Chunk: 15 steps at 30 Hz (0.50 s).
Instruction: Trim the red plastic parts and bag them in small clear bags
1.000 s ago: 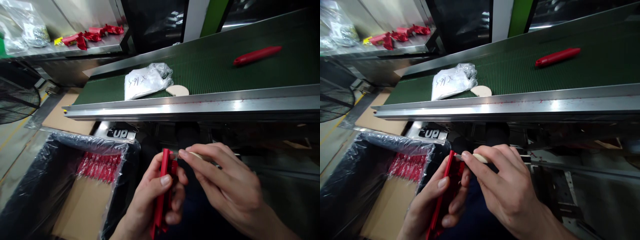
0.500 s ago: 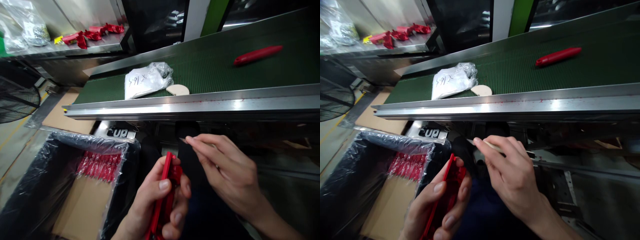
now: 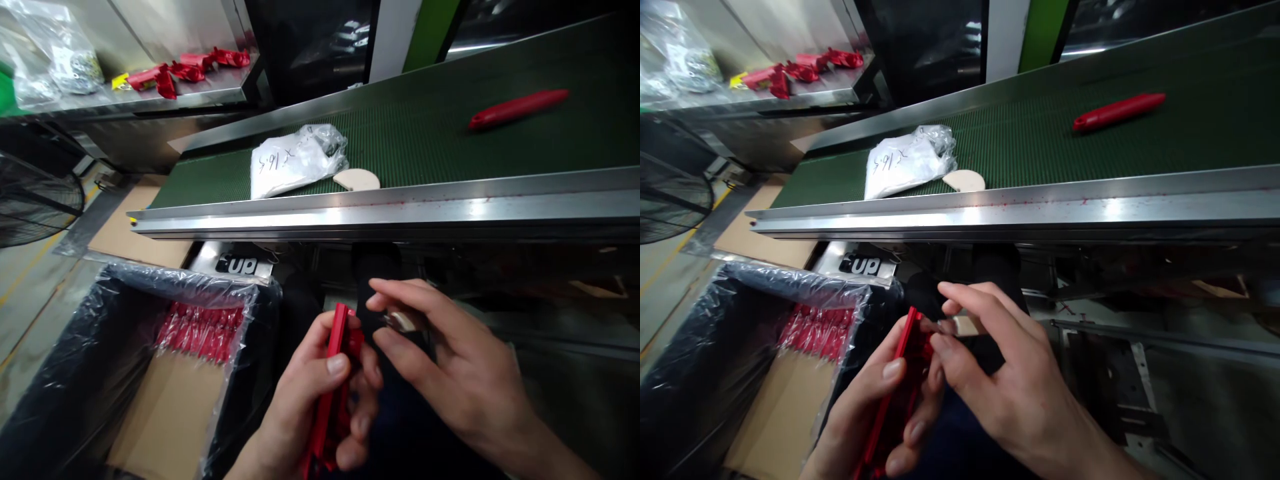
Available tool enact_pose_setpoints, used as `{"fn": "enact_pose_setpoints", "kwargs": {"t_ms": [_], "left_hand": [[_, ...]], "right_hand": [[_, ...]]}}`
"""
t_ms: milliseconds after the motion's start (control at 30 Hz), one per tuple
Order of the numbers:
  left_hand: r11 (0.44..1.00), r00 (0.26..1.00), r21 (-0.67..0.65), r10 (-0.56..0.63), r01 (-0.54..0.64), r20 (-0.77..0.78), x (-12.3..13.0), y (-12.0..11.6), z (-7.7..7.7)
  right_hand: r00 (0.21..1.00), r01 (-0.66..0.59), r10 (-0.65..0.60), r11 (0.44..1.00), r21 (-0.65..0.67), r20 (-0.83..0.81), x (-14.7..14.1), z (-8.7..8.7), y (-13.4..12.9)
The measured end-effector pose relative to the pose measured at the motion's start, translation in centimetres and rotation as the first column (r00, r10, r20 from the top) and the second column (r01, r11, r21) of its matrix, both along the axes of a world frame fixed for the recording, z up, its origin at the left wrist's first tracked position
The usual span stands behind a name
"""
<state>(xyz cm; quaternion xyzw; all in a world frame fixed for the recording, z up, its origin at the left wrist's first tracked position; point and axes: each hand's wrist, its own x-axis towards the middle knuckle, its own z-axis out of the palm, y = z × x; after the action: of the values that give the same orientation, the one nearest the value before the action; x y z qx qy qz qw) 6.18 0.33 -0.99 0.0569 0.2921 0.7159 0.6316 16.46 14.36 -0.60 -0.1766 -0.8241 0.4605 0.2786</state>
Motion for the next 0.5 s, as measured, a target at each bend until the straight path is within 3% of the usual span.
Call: {"fn": "enact_pose_setpoints", "kwargs": {"t_ms": [133, 267, 333, 400, 500], "left_hand": [[0.997, 0.984, -0.077, 0.011, -0.025, -0.179, 0.3, -0.1, -0.3], [0.978, 0.958, -0.199, -0.001, -0.058, -0.287, 0.7, 0.2, -0.1], [0.976, 0.954, -0.207, 0.003, -0.068, -0.299, 0.8, 0.4, 0.1], [0.990, 0.967, -0.128, 0.019, -0.053, -0.252, 0.7, 0.4, 0.1], [0.997, 0.992, -0.080, -0.014, 0.004, -0.122, 0.4, 0.2, 0.3]], "right_hand": [[0.996, -0.055, 0.069, 0.969, -0.239, 0.048, -1.0, 0.9, 0.0], [0.991, -0.099, 0.127, 0.890, -0.445, 0.034, -1.7, 0.5, 0.1], [0.999, -0.022, 0.036, 0.866, -0.499, 0.017, -1.9, -0.4, 0.3], [0.991, 0.106, -0.136, 0.846, -0.523, -0.019, -2.1, -1.3, 0.7], [0.955, 0.266, -0.298, 0.865, -0.424, -0.009, -1.7, -2.5, 1.4]]}}
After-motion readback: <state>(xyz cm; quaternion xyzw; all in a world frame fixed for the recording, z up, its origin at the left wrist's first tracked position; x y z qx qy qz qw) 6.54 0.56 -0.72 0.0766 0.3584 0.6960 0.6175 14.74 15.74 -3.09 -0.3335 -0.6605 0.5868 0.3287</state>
